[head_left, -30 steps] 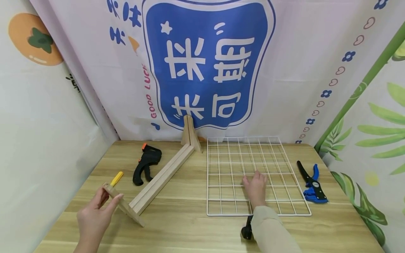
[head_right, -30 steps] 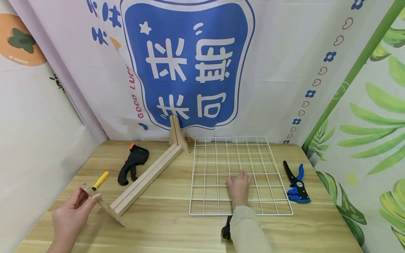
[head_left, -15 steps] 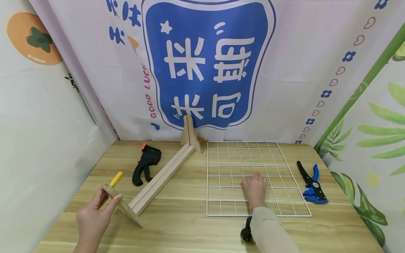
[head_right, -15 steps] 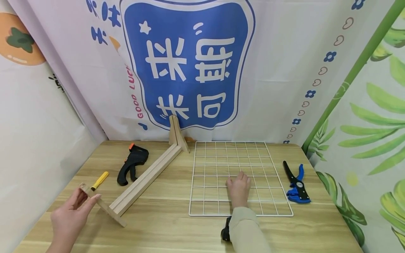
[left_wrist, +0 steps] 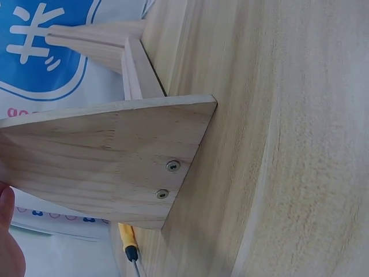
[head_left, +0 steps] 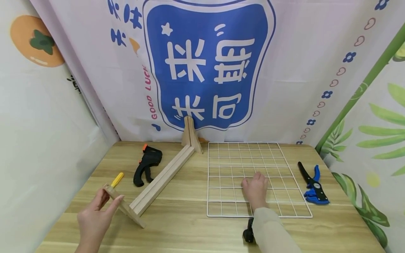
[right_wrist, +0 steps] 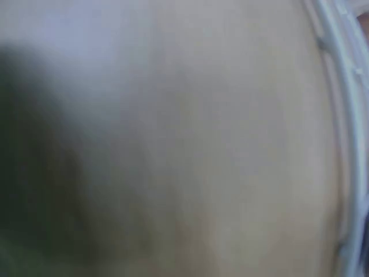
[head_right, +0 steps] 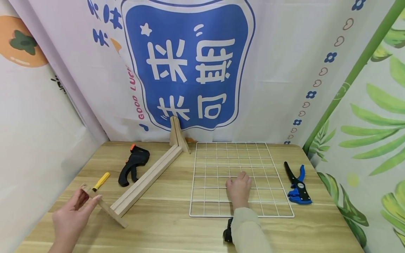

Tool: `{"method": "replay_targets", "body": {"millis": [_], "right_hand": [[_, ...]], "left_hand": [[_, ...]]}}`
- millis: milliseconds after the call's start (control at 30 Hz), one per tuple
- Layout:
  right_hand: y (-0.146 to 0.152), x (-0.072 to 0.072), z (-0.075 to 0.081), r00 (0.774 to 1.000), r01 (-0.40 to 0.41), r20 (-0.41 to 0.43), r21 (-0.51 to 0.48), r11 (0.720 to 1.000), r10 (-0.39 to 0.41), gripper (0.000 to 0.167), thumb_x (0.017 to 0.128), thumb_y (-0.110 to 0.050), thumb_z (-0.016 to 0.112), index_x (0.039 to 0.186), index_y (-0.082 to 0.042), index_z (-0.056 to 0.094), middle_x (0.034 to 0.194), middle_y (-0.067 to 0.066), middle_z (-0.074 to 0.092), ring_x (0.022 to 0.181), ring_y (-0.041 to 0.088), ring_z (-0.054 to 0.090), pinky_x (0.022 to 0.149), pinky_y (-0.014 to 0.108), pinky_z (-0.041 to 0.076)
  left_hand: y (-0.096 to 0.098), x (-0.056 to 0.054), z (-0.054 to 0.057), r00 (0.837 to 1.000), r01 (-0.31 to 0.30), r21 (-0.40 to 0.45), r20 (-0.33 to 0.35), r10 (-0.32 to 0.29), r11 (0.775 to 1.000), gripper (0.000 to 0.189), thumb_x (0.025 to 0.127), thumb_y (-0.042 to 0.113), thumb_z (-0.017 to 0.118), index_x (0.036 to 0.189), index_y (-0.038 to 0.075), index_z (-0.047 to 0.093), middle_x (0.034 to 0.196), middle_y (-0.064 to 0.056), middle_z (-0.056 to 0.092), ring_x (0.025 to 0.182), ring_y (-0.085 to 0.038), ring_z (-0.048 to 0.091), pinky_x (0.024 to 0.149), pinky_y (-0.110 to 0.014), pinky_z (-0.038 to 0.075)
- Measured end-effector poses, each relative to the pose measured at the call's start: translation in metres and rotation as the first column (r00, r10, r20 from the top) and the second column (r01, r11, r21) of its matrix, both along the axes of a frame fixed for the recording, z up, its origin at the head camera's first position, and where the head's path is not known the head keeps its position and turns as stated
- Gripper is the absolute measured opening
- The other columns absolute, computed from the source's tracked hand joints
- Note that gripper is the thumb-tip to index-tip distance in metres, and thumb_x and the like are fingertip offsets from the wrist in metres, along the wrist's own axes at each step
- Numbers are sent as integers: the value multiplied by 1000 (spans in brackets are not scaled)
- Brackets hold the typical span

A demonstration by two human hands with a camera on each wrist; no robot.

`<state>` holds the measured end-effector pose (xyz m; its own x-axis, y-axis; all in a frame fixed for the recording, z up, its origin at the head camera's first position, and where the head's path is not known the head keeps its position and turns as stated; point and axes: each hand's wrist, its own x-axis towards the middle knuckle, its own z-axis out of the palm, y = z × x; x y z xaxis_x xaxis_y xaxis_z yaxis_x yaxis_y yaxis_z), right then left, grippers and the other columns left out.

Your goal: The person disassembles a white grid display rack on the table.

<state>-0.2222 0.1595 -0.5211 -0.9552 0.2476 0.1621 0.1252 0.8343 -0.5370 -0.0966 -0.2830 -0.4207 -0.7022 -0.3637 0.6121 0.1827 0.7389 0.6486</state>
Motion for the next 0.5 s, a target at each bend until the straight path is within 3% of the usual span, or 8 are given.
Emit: {"method": "replay_targets", "body": {"millis": [167, 233, 267, 300, 367, 400, 433, 500], "right_hand": [[10, 1, 19, 1000, 0, 18, -122, 992, 2, 76, 87, -34, 57, 131, 19, 26, 119, 36, 42, 111, 48, 38, 96, 55, 37], [16, 2, 33, 999, -14, -39, -166, 986, 8, 76, 86, -33, 59, 133, 18, 26, 119, 35, 43, 111, 48, 39, 95, 56, 38], [19, 2, 42, 997, -29, -80, -172, 985, 15, 76, 86, -31, 60, 134, 17, 27, 120, 35, 43, 112, 47, 39, 96, 56, 38], [22, 2, 51, 992, -51, -124, -165, 985, 31, 75, 86, -30, 61, 134, 16, 27, 119, 34, 44, 111, 47, 40, 94, 56, 40], [26, 3, 71, 967, -107, -243, -120, 987, 75, 73, 85, -28, 62, 134, 16, 30, 119, 35, 44, 110, 46, 42, 93, 56, 41], [28, 3, 81, 944, -132, -315, -85, 988, 99, 71, 84, -27, 64, 132, 16, 33, 117, 34, 47, 108, 46, 44, 91, 56, 42], [29, 3, 91, 913, -159, -387, -42, 986, 131, 69, 84, -26, 64, 131, 16, 36, 116, 34, 48, 107, 46, 45, 91, 55, 42], [30, 3, 109, 822, -210, -532, 54, 976, 206, 64, 81, -24, 65, 127, 15, 41, 110, 32, 52, 101, 45, 49, 87, 54, 44]], "left_hand": [[-1, 0, 2, 998, -7, 41, 64, 4, 999, 54, 64, 2, 83, 112, -8, 62, 103, -22, 64, 84, 30, 43, 70, 2, 39], [-3, 3, 7, 993, -26, 93, 116, 15, 995, 52, 68, 7, 82, 115, -2, 62, 110, -13, 64, 86, 30, 42, 72, 2, 39], [-4, 4, 10, 994, -38, 107, 106, 27, 994, 51, 69, 8, 81, 116, -1, 62, 113, -5, 64, 88, 30, 42, 75, 2, 39], [-6, 5, 14, 997, -42, 128, 68, 33, 991, 49, 71, 8, 80, 116, 0, 62, 115, 0, 63, 90, 27, 44, 78, 1, 39], [-7, 4, 26, 992, -24, 182, -116, 46, 983, 43, 75, 9, 76, 115, -1, 63, 116, 5, 63, 96, 20, 51, 84, -3, 41], [-6, 2, 35, 971, -13, 189, -234, 58, 982, 39, 75, 6, 74, 112, -2, 64, 114, 5, 64, 99, 14, 55, 87, -6, 43], [-2, -1, 45, 931, -10, 179, -357, 75, 984, 34, 76, 6, 71, 108, -4, 66, 111, 3, 66, 100, 9, 58, 89, -9, 44], [13, -9, 67, 817, -14, 130, -570, 86, 991, 28, 76, 8, 65, 99, -7, 68, 102, -11, 69, 98, -4, 64, 90, -17, 48]]}}
